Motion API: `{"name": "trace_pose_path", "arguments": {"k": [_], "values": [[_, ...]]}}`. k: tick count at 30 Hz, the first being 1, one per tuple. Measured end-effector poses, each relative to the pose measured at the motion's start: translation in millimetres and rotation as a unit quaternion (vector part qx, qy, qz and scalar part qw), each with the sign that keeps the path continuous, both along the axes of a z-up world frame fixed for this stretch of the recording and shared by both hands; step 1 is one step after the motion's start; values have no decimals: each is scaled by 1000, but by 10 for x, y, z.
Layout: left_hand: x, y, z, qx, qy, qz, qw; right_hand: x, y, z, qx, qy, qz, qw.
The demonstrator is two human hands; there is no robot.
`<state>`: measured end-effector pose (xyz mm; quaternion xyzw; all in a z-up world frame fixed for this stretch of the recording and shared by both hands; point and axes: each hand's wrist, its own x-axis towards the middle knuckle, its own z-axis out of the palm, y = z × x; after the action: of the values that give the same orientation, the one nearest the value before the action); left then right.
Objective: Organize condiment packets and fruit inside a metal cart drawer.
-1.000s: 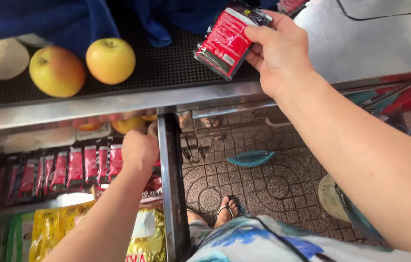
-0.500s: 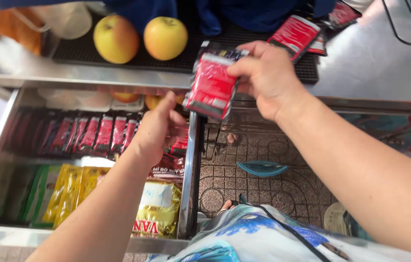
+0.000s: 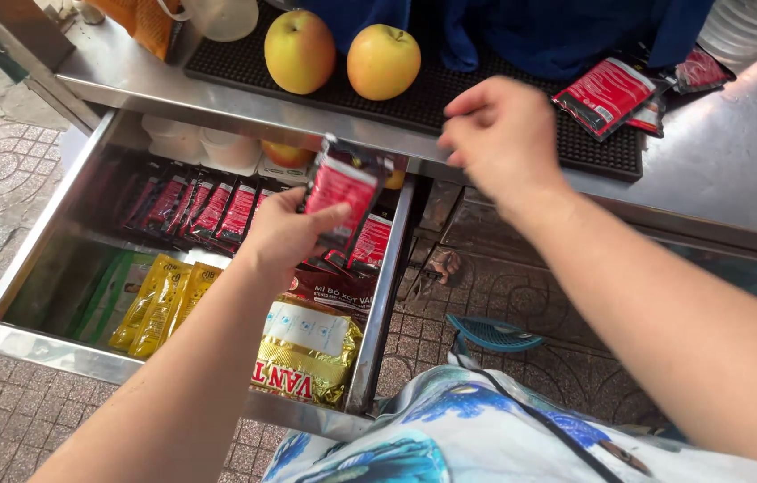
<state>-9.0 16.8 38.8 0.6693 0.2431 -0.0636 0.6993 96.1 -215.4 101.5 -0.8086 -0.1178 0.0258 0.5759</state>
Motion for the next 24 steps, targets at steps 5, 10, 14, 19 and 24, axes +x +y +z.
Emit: {"name": "trace_pose_path", "arguments": {"k": [5, 10, 14, 19, 24], "values": [[37, 46, -414, 97, 40, 2, 994, 309, -400, -89, -12, -77, -79, 994], [184, -55, -465, 164, 56, -1, 985, 442, -787, -203, -44, -158, -131, 978], [353, -141, -746, 72, 90, -31, 993, 504, -1084, -221, -112, -242, -224, 937], [404, -362, -945, 59, 101, -66, 991, 445, -1249, -136, -181, -180, -333, 908], [646, -319, -1555, 379, 93, -202, 898, 416, -1248, -234, -260, -105, -373, 885]]}}
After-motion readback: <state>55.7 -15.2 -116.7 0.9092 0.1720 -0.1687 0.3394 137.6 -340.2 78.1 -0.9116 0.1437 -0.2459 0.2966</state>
